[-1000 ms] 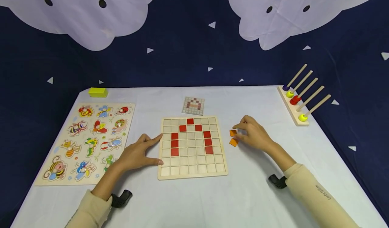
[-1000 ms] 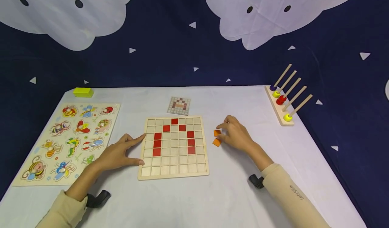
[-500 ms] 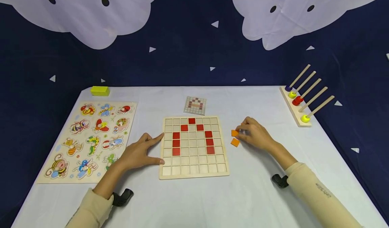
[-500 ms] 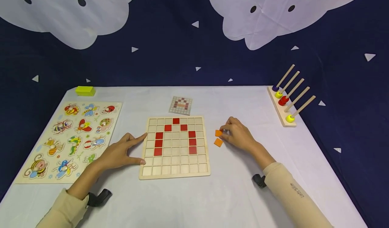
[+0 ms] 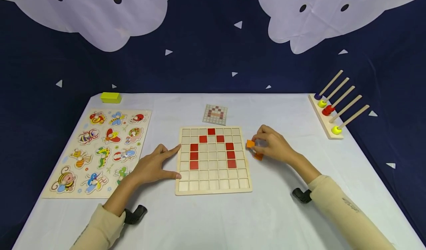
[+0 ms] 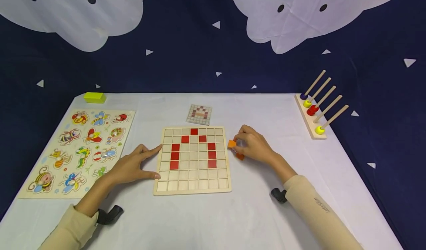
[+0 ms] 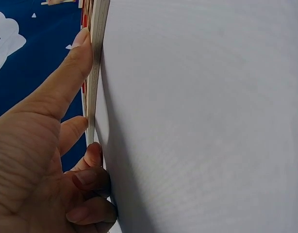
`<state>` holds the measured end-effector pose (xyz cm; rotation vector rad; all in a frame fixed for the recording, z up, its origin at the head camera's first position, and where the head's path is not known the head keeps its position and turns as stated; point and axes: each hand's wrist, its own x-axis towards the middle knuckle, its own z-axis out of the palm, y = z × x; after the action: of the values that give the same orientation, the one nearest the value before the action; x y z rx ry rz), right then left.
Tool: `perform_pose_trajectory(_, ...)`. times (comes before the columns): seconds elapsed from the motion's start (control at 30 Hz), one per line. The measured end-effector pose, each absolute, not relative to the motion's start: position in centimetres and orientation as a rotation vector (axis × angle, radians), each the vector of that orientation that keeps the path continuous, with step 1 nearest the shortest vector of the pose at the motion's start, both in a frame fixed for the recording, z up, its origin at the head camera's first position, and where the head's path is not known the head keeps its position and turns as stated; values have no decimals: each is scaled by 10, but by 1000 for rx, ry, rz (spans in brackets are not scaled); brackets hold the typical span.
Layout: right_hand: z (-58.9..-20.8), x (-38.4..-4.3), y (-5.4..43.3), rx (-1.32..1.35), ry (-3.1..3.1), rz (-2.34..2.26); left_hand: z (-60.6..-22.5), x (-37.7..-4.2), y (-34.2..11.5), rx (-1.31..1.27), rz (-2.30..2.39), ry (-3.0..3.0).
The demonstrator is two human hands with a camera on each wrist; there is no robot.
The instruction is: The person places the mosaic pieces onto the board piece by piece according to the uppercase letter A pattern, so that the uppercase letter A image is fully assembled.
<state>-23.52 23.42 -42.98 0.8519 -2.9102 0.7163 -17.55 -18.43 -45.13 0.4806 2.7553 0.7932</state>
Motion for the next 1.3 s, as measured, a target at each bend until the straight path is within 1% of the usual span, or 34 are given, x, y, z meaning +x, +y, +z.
perform_pose_trajectory(0.27,-421,-233,187,1014,-2880,764,-451,-175,-184,479,788,2756)
perform_pose_trajectory(0.53,-423,-230,138,1173,-2911,698,-450,-176,-185,468,789,2750)
perform_pose_trajectory(0.77,-425,-224,110,1279,-2929,625,-450,-175,-184,469,788,2748)
perform_pose_trajectory(0.93,-428,-221,100,1265,-2915,624,-449,-175,-183,476,787,2749)
perform_pose_trajectory(1.13,-429,-218,88,1119,-2982,726,-447,-175,-183,470,780,2750)
perform_pose_trajectory(1.3,-426,-217,88,1039,-3022,712,-449,-175,-183,465,786,2748)
